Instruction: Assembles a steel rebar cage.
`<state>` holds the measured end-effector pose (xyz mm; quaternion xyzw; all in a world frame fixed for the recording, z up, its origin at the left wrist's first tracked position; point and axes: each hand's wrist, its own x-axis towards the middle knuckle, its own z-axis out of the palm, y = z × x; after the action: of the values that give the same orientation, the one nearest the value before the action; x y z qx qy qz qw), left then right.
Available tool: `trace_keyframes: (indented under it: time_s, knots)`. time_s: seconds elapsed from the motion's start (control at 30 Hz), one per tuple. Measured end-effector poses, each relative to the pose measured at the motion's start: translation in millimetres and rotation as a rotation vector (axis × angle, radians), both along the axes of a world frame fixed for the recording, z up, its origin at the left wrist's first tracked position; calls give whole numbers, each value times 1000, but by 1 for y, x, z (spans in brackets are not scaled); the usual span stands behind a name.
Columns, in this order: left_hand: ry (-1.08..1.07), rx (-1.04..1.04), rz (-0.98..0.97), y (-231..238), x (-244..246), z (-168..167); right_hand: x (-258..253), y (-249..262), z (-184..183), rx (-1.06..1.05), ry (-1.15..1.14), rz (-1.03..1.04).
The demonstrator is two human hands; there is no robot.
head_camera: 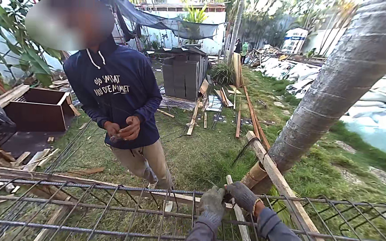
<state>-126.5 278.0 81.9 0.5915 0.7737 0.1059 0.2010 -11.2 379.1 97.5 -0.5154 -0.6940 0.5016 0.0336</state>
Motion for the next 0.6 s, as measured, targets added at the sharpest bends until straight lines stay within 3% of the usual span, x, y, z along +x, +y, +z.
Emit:
trace_keyframes:
  time_s: [0.27,0.4,0.6]
  knots:
    - [-12,172,-60,8,-15,-15,3,1,-15,-23,20,-119]
    - [-143,10,-30,19,-27,4,11,-26,-31,35,53,-241]
    - [-456,-156,-157,55,-59,0,-7,-79,-3,338,-198,28]
